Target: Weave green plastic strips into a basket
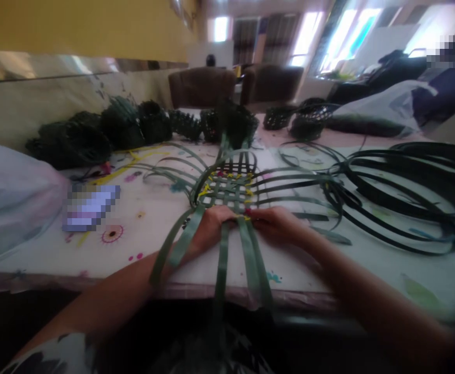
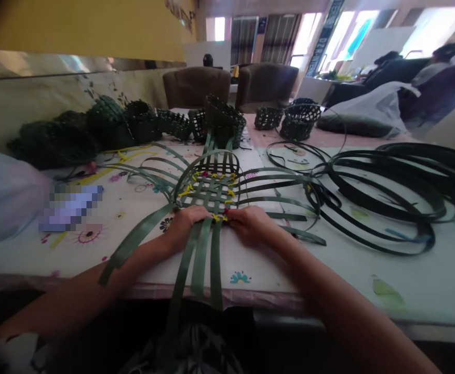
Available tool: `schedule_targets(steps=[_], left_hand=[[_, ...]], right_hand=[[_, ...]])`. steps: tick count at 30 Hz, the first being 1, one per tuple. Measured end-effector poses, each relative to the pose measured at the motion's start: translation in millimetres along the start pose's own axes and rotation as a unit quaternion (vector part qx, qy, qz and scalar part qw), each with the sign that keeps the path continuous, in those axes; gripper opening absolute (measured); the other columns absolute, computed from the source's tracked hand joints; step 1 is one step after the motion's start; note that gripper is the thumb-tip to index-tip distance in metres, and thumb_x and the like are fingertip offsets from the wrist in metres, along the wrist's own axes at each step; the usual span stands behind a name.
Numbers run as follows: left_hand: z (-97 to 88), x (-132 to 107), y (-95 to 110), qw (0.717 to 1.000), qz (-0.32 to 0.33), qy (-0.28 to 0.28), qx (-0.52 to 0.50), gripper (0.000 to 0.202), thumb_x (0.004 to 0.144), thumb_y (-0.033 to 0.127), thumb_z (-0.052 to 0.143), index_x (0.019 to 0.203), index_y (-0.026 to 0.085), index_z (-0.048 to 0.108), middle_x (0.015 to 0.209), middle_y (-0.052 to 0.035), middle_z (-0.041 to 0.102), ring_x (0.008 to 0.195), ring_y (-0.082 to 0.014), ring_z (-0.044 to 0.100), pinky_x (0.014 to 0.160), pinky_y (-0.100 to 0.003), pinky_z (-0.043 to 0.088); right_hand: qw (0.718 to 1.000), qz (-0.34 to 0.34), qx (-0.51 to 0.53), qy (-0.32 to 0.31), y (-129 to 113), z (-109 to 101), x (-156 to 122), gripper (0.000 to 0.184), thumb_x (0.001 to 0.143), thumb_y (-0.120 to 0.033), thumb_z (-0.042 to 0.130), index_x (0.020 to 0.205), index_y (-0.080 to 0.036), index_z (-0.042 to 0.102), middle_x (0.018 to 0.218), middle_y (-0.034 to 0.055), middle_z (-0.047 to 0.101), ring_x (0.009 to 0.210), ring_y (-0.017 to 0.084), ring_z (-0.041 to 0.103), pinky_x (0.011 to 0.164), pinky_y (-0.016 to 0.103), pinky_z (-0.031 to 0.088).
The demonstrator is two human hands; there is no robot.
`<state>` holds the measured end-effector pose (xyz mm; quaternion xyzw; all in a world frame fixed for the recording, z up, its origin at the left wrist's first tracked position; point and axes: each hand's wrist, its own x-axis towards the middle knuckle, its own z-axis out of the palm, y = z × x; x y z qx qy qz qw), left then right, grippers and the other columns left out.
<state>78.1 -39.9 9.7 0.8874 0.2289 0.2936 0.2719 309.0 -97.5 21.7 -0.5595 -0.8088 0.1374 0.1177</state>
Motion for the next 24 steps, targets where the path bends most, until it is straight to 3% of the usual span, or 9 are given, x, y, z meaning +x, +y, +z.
schedule_targets(steps=[4, 8, 12, 15, 18, 21, 24], left_hand=[[-16.4, -3, -16, 0.999, 0.015, -0.033, 0.005, 0.016, 0.089, 0.020, 0.060, 0.081, 0.017, 0.074, 0.083, -0.0047, 0.070, 0.083, -0.0190, 0.064, 0.080, -0.030, 0.049], [-41.0, -13, -37, 0.998, 0.021, -0.059, -0.011, 0.019, 0.090, 0.023, 0.057, 0.085, 0.016, 0.075, 0.089, -0.0061, 0.072, 0.089, -0.0206, 0.066, 0.086, -0.031, 0.050], [-57.9, -30, -36, 0.998, -0.015, -0.040, -0.044, 0.025, 0.093, 0.026, 0.056, 0.109, 0.018, 0.073, 0.114, -0.0087, 0.072, 0.109, -0.0211, 0.065, 0.101, -0.034, 0.049], [-64.8, -53, -26, 0.998, -0.052, 0.013, -0.030, 0.037, 0.091, 0.028, 0.061, 0.128, 0.022, 0.064, 0.133, -0.0086, 0.065, 0.123, -0.0209, 0.060, 0.109, -0.036, 0.046], [-65.0, -80, -15, 0.991, -0.095, 0.091, 0.034, 0.021, 0.092, 0.027, 0.060, 0.109, 0.021, 0.070, 0.111, -0.0072, 0.073, 0.102, -0.0184, 0.068, 0.092, -0.031, 0.055], [-53.6, -97, -4, 0.990, -0.045, 0.085, 0.099, 0.019, 0.095, 0.027, 0.055, 0.086, 0.020, 0.070, 0.087, -0.0051, 0.073, 0.083, -0.0163, 0.069, 0.078, -0.027, 0.058], [-33.2, -92, 4, 0.993, 0.012, 0.081, 0.087, 0.020, 0.095, 0.024, 0.054, 0.109, 0.023, 0.069, 0.106, -0.0060, 0.073, 0.091, -0.0186, 0.071, 0.081, -0.031, 0.061]], right_hand=[[1.000, -0.013, -0.025, -0.004, -16, 4, 10, 0.025, 0.091, -0.021, 0.047, 0.097, -0.018, 0.072, 0.081, 0.0048, 0.069, 0.070, 0.015, 0.057, 0.066, 0.024, 0.035], [0.998, -0.019, -0.059, -0.031, -43, 9, 31, 0.022, 0.088, -0.017, 0.049, 0.093, -0.016, 0.071, 0.082, 0.0067, 0.069, 0.070, 0.016, 0.057, 0.066, 0.024, 0.033], [0.998, -0.018, -0.049, -0.042, -56, 7, 45, 0.021, 0.086, -0.014, 0.050, 0.091, -0.016, 0.069, 0.082, 0.0060, 0.068, 0.070, 0.014, 0.054, 0.065, 0.024, 0.030], [0.999, -0.007, -0.026, -0.035, -55, 7, 44, 0.017, 0.086, -0.013, 0.049, 0.085, -0.016, 0.066, 0.075, 0.0031, 0.064, 0.065, 0.012, 0.049, 0.063, 0.024, 0.028], [0.999, 0.004, -0.021, -0.024, -52, 9, 41, 0.016, 0.086, -0.015, 0.048, 0.075, -0.016, 0.060, 0.066, 0.0004, 0.056, 0.059, 0.011, 0.043, 0.061, 0.024, 0.026], [1.000, -0.003, -0.021, -0.018, -50, 11, 41, 0.015, 0.085, -0.015, 0.049, 0.073, -0.017, 0.057, 0.063, -0.0004, 0.052, 0.058, 0.010, 0.039, 0.059, 0.025, 0.024], [1.000, -0.005, -0.016, -0.020, -50, 12, 43, 0.013, 0.085, -0.015, 0.049, 0.074, -0.016, 0.057, 0.064, 0.0001, 0.052, 0.058, 0.010, 0.040, 0.060, 0.026, 0.023]])
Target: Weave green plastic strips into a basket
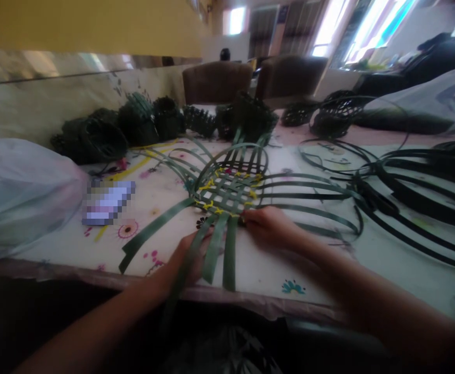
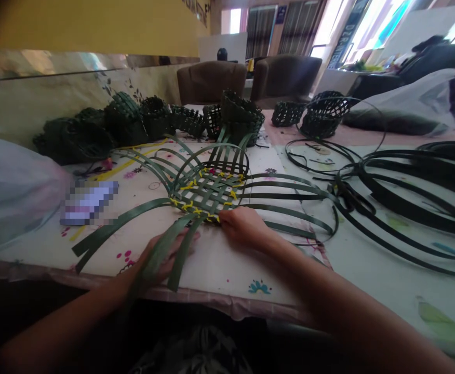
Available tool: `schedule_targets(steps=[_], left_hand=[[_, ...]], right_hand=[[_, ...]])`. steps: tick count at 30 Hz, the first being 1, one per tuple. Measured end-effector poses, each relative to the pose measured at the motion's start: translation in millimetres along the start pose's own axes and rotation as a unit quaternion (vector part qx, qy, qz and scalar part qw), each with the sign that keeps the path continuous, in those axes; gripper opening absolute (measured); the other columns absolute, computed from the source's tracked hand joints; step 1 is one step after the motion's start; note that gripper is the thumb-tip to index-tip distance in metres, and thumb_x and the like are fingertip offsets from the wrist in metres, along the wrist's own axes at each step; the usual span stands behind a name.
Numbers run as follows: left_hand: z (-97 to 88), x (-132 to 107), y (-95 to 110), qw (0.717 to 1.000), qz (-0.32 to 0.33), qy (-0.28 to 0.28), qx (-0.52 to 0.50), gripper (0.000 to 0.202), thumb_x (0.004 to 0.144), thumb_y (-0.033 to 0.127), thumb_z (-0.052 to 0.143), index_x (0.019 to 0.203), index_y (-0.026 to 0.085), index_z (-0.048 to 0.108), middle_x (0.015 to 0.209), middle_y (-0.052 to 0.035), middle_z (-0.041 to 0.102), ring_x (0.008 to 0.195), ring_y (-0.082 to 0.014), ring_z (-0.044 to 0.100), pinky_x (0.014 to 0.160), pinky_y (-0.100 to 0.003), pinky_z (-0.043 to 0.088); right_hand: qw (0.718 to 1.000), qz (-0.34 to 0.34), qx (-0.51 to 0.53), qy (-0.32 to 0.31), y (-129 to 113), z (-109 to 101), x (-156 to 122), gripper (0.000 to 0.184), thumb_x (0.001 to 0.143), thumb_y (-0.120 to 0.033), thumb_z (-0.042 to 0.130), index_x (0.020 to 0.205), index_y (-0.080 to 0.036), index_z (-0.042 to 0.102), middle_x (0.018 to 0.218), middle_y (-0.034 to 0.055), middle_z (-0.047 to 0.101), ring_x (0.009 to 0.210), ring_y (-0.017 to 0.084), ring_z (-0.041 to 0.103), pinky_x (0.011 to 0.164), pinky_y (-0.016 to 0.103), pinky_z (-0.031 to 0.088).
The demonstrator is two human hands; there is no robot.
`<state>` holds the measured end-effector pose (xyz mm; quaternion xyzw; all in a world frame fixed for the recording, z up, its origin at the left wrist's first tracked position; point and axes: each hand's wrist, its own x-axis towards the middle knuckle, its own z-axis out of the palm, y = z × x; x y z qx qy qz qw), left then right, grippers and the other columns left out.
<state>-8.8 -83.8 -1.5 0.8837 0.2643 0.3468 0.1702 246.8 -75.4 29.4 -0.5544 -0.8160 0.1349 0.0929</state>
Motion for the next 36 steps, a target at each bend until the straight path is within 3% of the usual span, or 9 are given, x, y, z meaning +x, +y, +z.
schedule_targets(steps=[3, 6, 9, 15, 19, 22, 25, 30, 36], left_hand=[[18.9, 15, 8, 0.998, -0.047, 0.030, 0.000, 0.036, 0.092, 0.018, 0.057, 0.127, 0.026, 0.060, 0.118, -0.0075, 0.069, 0.090, -0.0193, 0.070, 0.082, -0.035, 0.062], [27.8, 32, 10, 0.996, -0.048, 0.064, 0.036, 0.033, 0.090, 0.015, 0.060, 0.122, 0.022, 0.061, 0.113, -0.0091, 0.070, 0.099, -0.0230, 0.069, 0.092, -0.040, 0.059], [29.0, 44, 8, 0.995, -0.033, 0.079, 0.050, 0.024, 0.090, 0.014, 0.059, 0.114, 0.018, 0.063, 0.104, -0.0083, 0.072, 0.096, -0.0221, 0.070, 0.091, -0.038, 0.058], [35.1, 59, -2, 0.998, 0.031, 0.011, 0.052, 0.029, 0.096, 0.014, 0.051, 0.122, 0.021, 0.060, 0.125, -0.0067, 0.070, 0.110, -0.0188, 0.068, 0.099, -0.033, 0.054], [38.3, 74, -9, 0.992, -0.025, -0.050, 0.109, 0.017, 0.096, 0.015, 0.051, 0.102, 0.017, 0.066, 0.096, -0.0066, 0.075, 0.087, -0.0193, 0.072, 0.080, -0.030, 0.056], [34.8, 83, -13, 0.990, -0.055, -0.091, 0.091, 0.019, 0.097, 0.019, 0.051, 0.086, 0.015, 0.066, 0.078, -0.0055, 0.072, 0.073, -0.0178, 0.069, 0.069, -0.027, 0.052], [30.8, 88, -16, 0.991, -0.072, -0.099, 0.052, 0.023, 0.097, 0.024, 0.052, 0.083, 0.015, 0.067, 0.076, -0.0051, 0.070, 0.072, -0.0170, 0.067, 0.067, -0.026, 0.049], [33.5, 87, -18, 0.994, -0.045, -0.101, -0.021, 0.006, 0.085, 0.022, 0.070, 0.089, 0.019, 0.074, 0.085, -0.0025, 0.073, 0.079, -0.0160, 0.067, 0.073, -0.026, 0.050], [40.9, 85, -14, 0.997, -0.049, -0.058, -0.023, 0.006, 0.084, 0.018, 0.071, 0.083, 0.019, 0.077, 0.079, -0.0022, 0.071, 0.073, -0.0142, 0.065, 0.069, -0.026, 0.050]], right_hand=[[1.000, -0.001, 0.015, 0.001, 0, -1, 0, 0.013, 0.085, -0.015, 0.050, 0.075, -0.016, 0.058, 0.067, 0.0011, 0.056, 0.059, 0.010, 0.042, 0.061, 0.025, 0.025], [1.000, 0.003, 0.021, -0.002, 0, -3, -1, 0.014, 0.085, -0.015, 0.050, 0.076, -0.016, 0.061, 0.070, 0.0022, 0.059, 0.061, 0.011, 0.044, 0.061, 0.025, 0.026], [1.000, 0.006, 0.026, -0.005, 0, -3, -1, 0.015, 0.087, -0.016, 0.051, 0.081, -0.015, 0.065, 0.076, 0.0039, 0.064, 0.064, 0.012, 0.048, 0.063, 0.025, 0.028], [1.000, 0.021, 0.006, -0.005, -1, -4, 0, 0.019, 0.090, -0.019, 0.051, 0.084, -0.014, 0.069, 0.081, 0.0069, 0.068, 0.067, 0.013, 0.052, 0.063, 0.025, 0.030], [1.000, 0.012, 0.014, 0.003, -3, -7, -1, 0.019, 0.091, -0.020, 0.051, 0.087, -0.016, 0.069, 0.083, 0.0062, 0.069, 0.069, 0.013, 0.054, 0.063, 0.025, 0.030], [0.999, 0.018, -0.034, 0.002, -4, -7, -1, 0.019, 0.091, -0.020, 0.051, 0.091, -0.018, 0.070, 0.082, 0.0061, 0.069, 0.068, 0.013, 0.054, 0.061, 0.027, 0.025], [0.994, 0.036, -0.099, -0.002, -4, -6, 0, 0.024, 0.091, -0.019, 0.049, 0.099, -0.022, 0.071, 0.081, 0.0059, 0.070, 0.065, 0.014, 0.052, 0.059, 0.029, 0.020], [0.994, 0.041, -0.098, -0.001, 1, -7, 0, 0.022, 0.094, -0.029, 0.049, 0.096, -0.022, 0.071, 0.080, 0.0044, 0.069, 0.064, 0.014, 0.051, 0.058, 0.029, 0.020], [0.998, -0.026, -0.050, -0.028, 9, -29, -12, 0.017, 0.090, -0.021, 0.051, 0.091, -0.019, 0.068, 0.085, 0.0038, 0.069, 0.071, 0.013, 0.052, 0.063, 0.027, 0.027]])
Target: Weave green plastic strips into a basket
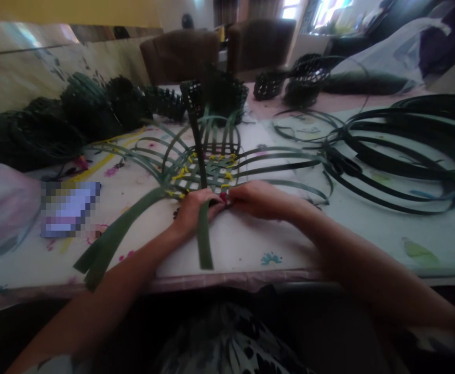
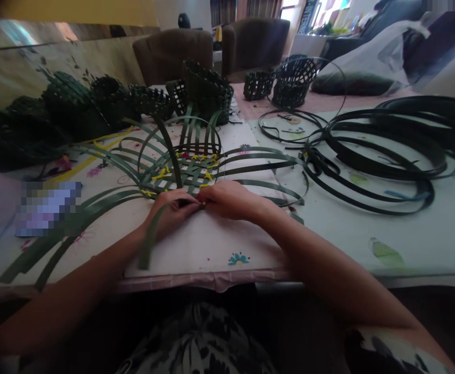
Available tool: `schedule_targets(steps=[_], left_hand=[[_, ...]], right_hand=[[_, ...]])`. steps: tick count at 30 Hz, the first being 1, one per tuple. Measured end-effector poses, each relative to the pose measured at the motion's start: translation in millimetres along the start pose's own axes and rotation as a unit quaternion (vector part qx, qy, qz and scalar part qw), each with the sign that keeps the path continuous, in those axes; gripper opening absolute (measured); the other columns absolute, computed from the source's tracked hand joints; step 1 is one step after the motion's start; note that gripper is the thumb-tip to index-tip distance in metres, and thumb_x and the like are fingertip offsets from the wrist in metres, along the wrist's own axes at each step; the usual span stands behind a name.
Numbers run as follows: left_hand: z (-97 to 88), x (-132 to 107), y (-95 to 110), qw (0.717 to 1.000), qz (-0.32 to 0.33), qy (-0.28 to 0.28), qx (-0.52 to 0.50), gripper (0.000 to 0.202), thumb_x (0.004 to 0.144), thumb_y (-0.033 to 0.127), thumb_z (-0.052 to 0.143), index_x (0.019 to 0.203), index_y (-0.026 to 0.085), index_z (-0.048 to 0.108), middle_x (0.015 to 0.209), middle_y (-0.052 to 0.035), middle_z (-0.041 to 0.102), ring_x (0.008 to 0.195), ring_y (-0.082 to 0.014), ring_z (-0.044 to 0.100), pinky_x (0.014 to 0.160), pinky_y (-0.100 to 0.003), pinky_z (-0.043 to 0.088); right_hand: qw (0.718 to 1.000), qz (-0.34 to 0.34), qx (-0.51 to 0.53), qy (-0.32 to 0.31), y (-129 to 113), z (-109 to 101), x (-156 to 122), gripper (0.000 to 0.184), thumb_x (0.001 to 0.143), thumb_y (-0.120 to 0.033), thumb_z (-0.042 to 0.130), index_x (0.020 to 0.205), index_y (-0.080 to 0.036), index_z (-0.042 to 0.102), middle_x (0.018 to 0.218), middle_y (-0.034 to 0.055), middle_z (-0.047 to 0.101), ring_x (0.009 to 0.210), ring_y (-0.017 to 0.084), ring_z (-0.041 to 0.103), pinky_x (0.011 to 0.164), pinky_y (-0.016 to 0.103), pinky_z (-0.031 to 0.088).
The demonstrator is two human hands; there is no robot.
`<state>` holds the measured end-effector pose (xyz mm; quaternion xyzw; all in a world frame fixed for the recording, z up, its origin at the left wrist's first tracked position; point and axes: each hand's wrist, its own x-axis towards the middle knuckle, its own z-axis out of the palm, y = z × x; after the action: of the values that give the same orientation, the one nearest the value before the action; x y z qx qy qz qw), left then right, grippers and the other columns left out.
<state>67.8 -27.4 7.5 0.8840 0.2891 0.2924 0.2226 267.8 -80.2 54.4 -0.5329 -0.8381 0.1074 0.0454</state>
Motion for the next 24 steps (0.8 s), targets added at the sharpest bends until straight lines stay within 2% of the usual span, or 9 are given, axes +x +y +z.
schedule_targets(steps=[3, 6, 11, 14, 17, 20, 22, 24], left_hand=[[0.0, 0, 2, 1.000, -0.005, 0.010, -0.006, 0.006, 0.084, 0.017, 0.071, 0.083, 0.019, 0.077, 0.078, -0.0018, 0.070, 0.071, -0.0131, 0.064, 0.066, -0.025, 0.049], [-0.5, -1, 3, 1.000, -0.004, 0.014, -0.006, 0.008, 0.085, 0.017, 0.069, 0.083, 0.019, 0.076, 0.077, -0.0016, 0.069, 0.071, -0.0125, 0.063, 0.065, -0.024, 0.049], [0.0, -1, 3, 1.000, -0.009, 0.012, -0.024, 0.010, 0.086, 0.019, 0.067, 0.083, 0.020, 0.076, 0.078, -0.0015, 0.069, 0.071, -0.0124, 0.063, 0.066, -0.025, 0.049], [0.5, -2, 3, 0.999, -0.018, 0.016, -0.032, 0.010, 0.086, 0.019, 0.067, 0.083, 0.020, 0.076, 0.080, -0.0019, 0.070, 0.072, -0.0128, 0.063, 0.066, -0.025, 0.049], [0.6, -2, 4, 0.999, -0.025, 0.016, -0.032, 0.010, 0.086, 0.019, 0.066, 0.082, 0.019, 0.075, 0.080, -0.0023, 0.070, 0.073, -0.0134, 0.063, 0.067, -0.025, 0.050], [0.9, -2, 4, 0.999, -0.031, 0.016, -0.038, 0.010, 0.086, 0.019, 0.066, 0.082, 0.019, 0.075, 0.082, -0.0026, 0.071, 0.074, -0.0135, 0.064, 0.068, -0.025, 0.051], [1.7, -2, 4, 0.998, -0.034, 0.021, -0.039, 0.010, 0.085, 0.019, 0.066, 0.081, 0.019, 0.075, 0.083, -0.0023, 0.072, 0.074, -0.0134, 0.064, 0.069, -0.026, 0.052], [2.8, -3, 3, 0.998, -0.037, 0.026, -0.038, 0.009, 0.085, 0.019, 0.066, 0.081, 0.019, 0.075, 0.083, -0.0017, 0.072, 0.074, -0.0132, 0.064, 0.070, -0.026, 0.052]], right_hand=[[0.998, 0.027, -0.038, -0.043, 0, -14, -11, 0.018, 0.086, -0.018, 0.051, 0.082, -0.017, 0.068, 0.077, 0.0042, 0.066, 0.065, 0.013, 0.049, 0.061, 0.029, 0.026], [0.993, 0.063, -0.086, -0.055, -5, -22, -23, 0.019, 0.086, -0.019, 0.052, 0.075, -0.017, 0.066, 0.074, 0.0047, 0.065, 0.063, 0.014, 0.049, 0.059, 0.030, 0.024], [0.984, 0.102, -0.143, -0.043, -21, -23, -33, 0.020, 0.093, -0.017, 0.048, 0.089, -0.017, 0.068, 0.073, 0.0065, 0.066, 0.064, 0.018, 0.055, 0.057, 0.031, 0.023], [0.981, 0.135, -0.137, -0.026, -25, -25, -36, 0.022, 0.096, -0.027, 0.049, 0.088, -0.018, 0.069, 0.070, 0.0066, 0.066, 0.062, 0.018, 0.056, 0.057, 0.031, 0.025], [0.981, 0.142, -0.125, -0.043, -18, -33, -46, 0.023, 0.090, -0.036, 0.060, 0.077, -0.020, 0.070, 0.065, 0.0059, 0.064, 0.062, 0.018, 0.056, 0.057, 0.030, 0.028], [0.986, 0.102, -0.117, -0.066, -4, -50, -61, 0.020, 0.083, -0.039, 0.069, 0.070, -0.023, 0.071, 0.062, 0.0039, 0.063, 0.060, 0.017, 0.054, 0.058, 0.029, 0.031], [0.982, 0.105, -0.147, -0.046, 2, -62, -68, 0.020, 0.080, -0.038, 0.071, 0.066, -0.024, 0.069, 0.060, 0.0032, 0.062, 0.058, 0.017, 0.051, 0.057, 0.030, 0.031], [0.970, 0.138, -0.200, -0.007, 2, -74, -71, 0.022, 0.081, -0.031, 0.069, 0.061, -0.022, 0.065, 0.060, 0.0045, 0.060, 0.056, 0.017, 0.050, 0.057, 0.032, 0.031]])
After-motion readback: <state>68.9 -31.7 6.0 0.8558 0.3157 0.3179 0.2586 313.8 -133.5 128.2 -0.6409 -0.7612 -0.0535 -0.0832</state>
